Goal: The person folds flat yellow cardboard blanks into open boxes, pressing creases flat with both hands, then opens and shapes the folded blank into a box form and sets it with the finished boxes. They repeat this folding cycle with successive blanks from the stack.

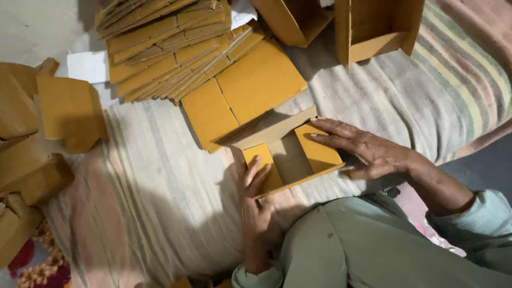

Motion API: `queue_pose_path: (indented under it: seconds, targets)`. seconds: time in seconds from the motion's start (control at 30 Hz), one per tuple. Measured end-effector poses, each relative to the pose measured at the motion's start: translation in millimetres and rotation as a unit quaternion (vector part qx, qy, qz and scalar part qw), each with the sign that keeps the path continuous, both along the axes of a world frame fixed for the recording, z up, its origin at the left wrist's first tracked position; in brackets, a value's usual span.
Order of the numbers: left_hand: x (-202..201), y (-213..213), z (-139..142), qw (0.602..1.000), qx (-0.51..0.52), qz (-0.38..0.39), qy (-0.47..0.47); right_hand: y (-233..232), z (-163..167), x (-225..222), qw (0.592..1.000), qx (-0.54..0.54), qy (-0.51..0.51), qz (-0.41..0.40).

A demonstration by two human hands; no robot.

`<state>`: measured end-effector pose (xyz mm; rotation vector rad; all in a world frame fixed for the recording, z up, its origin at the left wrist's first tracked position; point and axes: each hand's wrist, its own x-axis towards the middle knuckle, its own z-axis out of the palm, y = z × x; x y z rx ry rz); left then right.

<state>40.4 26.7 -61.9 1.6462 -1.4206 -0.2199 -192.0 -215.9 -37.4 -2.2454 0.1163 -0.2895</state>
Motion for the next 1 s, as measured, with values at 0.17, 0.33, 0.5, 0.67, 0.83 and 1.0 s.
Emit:
queue_pose_path:
  seconds: [0.17,0.33,0.5,0.67,0.83,1.0]
  targets:
    - [-9.0,-24.5,-3.6,0.941,0.073,0.17,0.284,18.0,-4.6,14.6,0.983,-0.152,-0.062,-0.079]
    - [-8.1,-40.9,9.8,0.974,-0.011,0.13,0.188,35.9,-23.1,32.5,0.947,0.15,-0.074,-0.275]
    - [4.9,-45.4,0.3,0.979,0.005,0.132,0.157,32.8,-23.9,39.4,0.952,-0.094,-0.139,-0.257]
    - [5.0,-33.2,-15.8,0.996,-0.025,0.085,0.017,38.1,-10.2,29.8,0.942,-0.191,-0.065,-0.269]
    - [-4.2,-23.7,-19.4,0.99,0.014,0.072,0.117,48.4,-6.0,55.4,0.88,-0.375,0.14,-0.256]
    - [-4.4,-25.3,-32.9,0.981,-0.079,0.036,0.174,74.1,-4.3,119.0,0.907,-0.339,0.187,-0.165]
